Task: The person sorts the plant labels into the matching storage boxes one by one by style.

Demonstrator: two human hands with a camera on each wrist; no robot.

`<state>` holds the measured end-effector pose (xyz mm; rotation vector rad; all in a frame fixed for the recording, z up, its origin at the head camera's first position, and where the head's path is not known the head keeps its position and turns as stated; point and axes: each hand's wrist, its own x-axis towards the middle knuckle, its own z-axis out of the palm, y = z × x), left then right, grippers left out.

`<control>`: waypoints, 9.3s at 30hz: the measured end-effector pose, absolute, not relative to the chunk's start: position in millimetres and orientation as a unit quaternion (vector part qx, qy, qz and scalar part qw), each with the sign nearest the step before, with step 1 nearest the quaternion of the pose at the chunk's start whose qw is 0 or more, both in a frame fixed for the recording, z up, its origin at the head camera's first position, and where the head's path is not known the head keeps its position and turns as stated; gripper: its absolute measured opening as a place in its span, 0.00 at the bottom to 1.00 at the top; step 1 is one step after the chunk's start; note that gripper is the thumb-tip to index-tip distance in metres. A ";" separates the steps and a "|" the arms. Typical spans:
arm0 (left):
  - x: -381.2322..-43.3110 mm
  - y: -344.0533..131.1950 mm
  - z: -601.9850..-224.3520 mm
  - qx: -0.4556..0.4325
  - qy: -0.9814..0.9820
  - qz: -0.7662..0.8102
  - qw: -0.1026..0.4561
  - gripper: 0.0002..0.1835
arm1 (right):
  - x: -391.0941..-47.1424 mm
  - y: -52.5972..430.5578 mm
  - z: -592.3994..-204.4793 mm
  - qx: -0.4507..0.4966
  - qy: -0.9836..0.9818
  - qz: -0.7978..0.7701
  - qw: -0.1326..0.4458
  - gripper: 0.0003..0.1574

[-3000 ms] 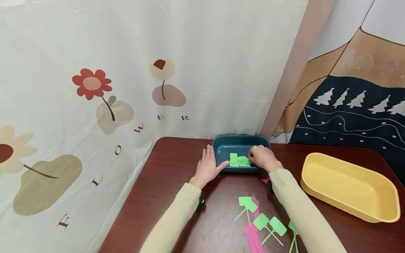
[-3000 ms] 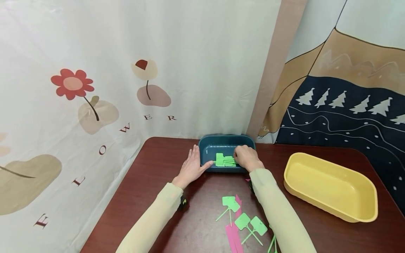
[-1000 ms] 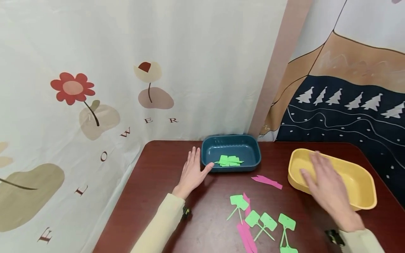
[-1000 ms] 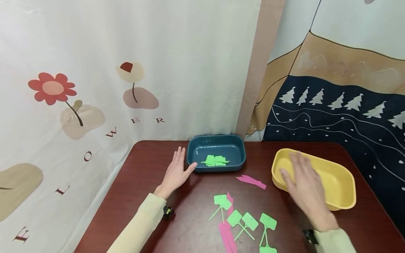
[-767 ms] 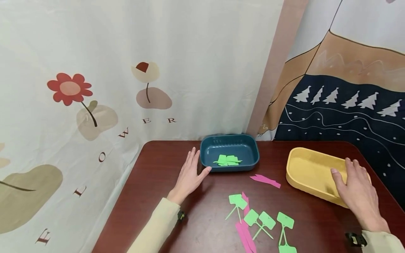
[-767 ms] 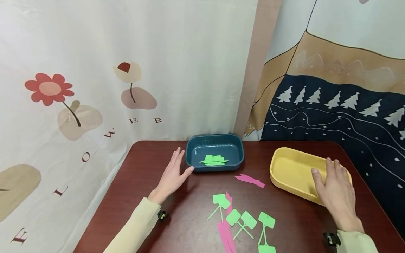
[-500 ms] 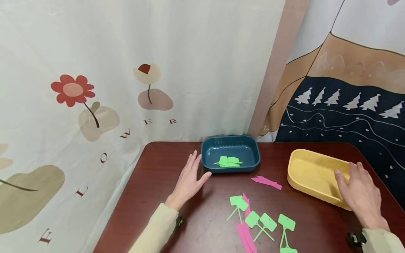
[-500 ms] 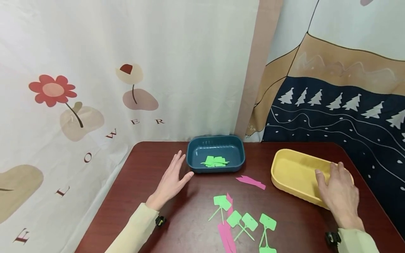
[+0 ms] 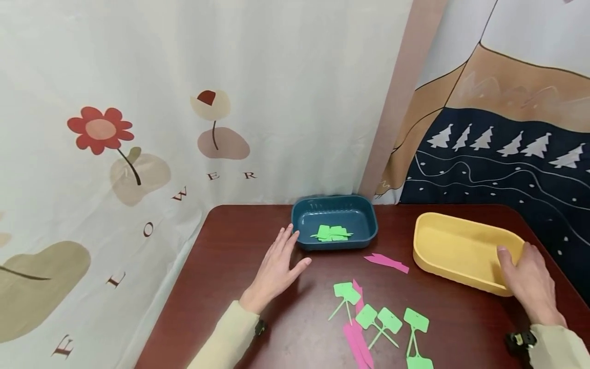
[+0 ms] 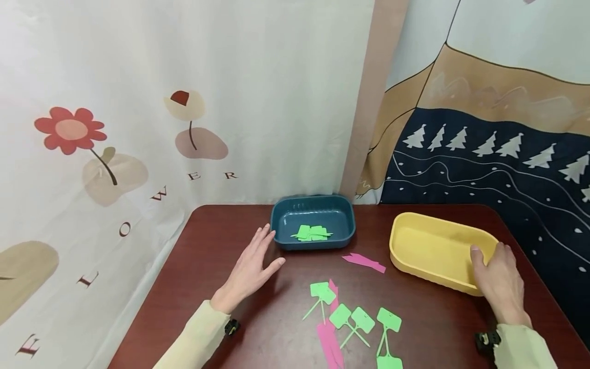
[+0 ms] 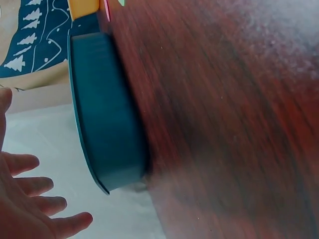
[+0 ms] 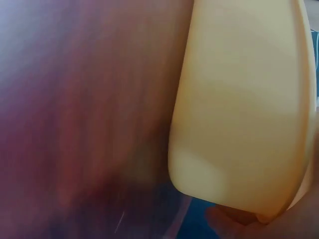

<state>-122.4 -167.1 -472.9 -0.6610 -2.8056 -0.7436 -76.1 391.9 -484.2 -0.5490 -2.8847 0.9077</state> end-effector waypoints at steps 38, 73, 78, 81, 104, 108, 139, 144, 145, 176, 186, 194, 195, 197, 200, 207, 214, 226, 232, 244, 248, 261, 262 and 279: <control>-63.4 -74.9 -480.0 -0.678 -0.734 0.030 0.014 0.23 | -138.4 336.2 -486.6 -0.049 -0.949 0.305 0.060 0.53; -63.0 -55.1 -488.8 -0.685 -0.725 0.067 -0.029 0.04 | -130.0 335.2 -493.2 -0.056 -0.949 0.311 0.012 0.56; -74.1 -57.4 -484.8 -0.675 -0.735 -0.019 -0.058 0.01 | -132.5 333.6 -492.2 -0.056 -0.949 0.309 0.011 0.56; -86.7 -58.3 -476.7 -0.657 -0.751 -0.057 -0.026 0.04 | -133.3 333.5 -492.7 -0.057 -0.950 0.306 0.011 0.56; -173.3 20.7 -429.9 -0.445 -0.866 -0.187 0.131 0.10 | -131.2 335.8 -494.8 -0.049 -0.953 0.299 0.012 0.55; -181.4 46.1 -431.5 -0.421 -0.877 -0.197 0.117 0.10 | -126.5 338.2 -495.4 -0.049 -0.951 0.305 0.011 0.55; -215.4 99.7 -463.9 -0.348 -0.934 -0.081 0.008 0.14 | -127.0 334.7 -497.2 -0.058 -0.951 0.303 0.011 0.56; -215.1 96.6 -465.3 -0.343 -0.937 -0.073 0.002 0.17 | -127.0 336.8 -496.1 -0.054 -0.954 0.294 0.016 0.55; -214.6 94.1 -465.3 -0.343 -0.936 -0.074 0.003 0.18 | -127.4 336.5 -495.9 -0.054 -0.954 0.293 0.015 0.55; -140.9 -92.3 -462.0 -0.260 -0.953 -0.154 0.020 0.42 | -93.0 284.5 -455.9 0.038 -0.951 0.247 0.181 0.43; -122.6 -123.1 -464.7 -0.246 -0.949 -0.187 0.062 0.39 | -69.5 228.5 -455.3 0.124 -0.948 0.226 0.187 0.38; -111.7 -142.3 -465.8 -0.220 -0.946 -0.215 0.097 0.34 | -55.1 195.2 -468.2 0.177 -0.955 0.204 0.120 0.37; -110.7 -144.1 -466.4 -0.217 -0.946 -0.219 0.097 0.34 | -52.6 190.3 -469.8 0.184 -0.957 0.197 0.110 0.35; -109.2 -148.0 -468.5 -0.208 -0.947 -0.223 0.096 0.34 | -47.6 180.5 -472.1 0.206 -0.957 0.183 0.093 0.29; -107.5 -154.0 -471.2 -0.195 -0.950 -0.224 0.091 0.34 | -40.1 165.6 -474.9 0.242 -0.954 0.162 0.072 0.22; -105.4 -164.7 -472.5 -0.180 -0.948 -0.240 0.107 0.32 | -26.0 136.3 -480.9 0.307 -0.941 0.118 0.081 0.20; -104.0 -169.4 -472.5 -0.182 -0.945 -0.240 0.128 0.28 | -16.8 114.0 -485.5 0.362 -0.922 0.133 0.041 0.22; -104.9 -172.2 -473.9 -0.198 -0.935 -0.246 0.164 0.25 | -9.9 102.0 -495.7 0.387 -0.920 0.064 0.028 0.32; -104.8 -173.5 -475.5 -0.194 -0.936 -0.250 0.156 0.24 | -9.7 100.2 -495.7 0.378 -0.924 0.052 0.020 0.26; -104.6 -171.4 -476.2 -0.194 -0.938 -0.244 0.151 0.25 | -11.0 98.9 -498.8 0.368 -0.926 0.071 0.041 0.18; -105.1 -170.7 -476.1 -0.199 -0.936 -0.244 0.160 0.26 | -12.0 100.5 -498.6 0.366 -0.925 0.094 0.040 0.18; -116.1 -145.5 -473.4 -0.235 -0.925 -0.258 0.150 0.30 | -22.0 111.9 -485.2 0.379 -0.901 0.197 -0.073 0.12; -117.8 -140.9 -472.5 -0.243 -0.923 -0.257 0.149 0.30 | -22.9 114.0 -482.8 0.377 -0.901 0.203 -0.073 0.11; -138.5 -70.9 -472.6 -0.368 -0.916 -0.125 0.097 0.34 | -45.2 182.8 -452.2 0.265 -0.933 0.242 0.033 0.10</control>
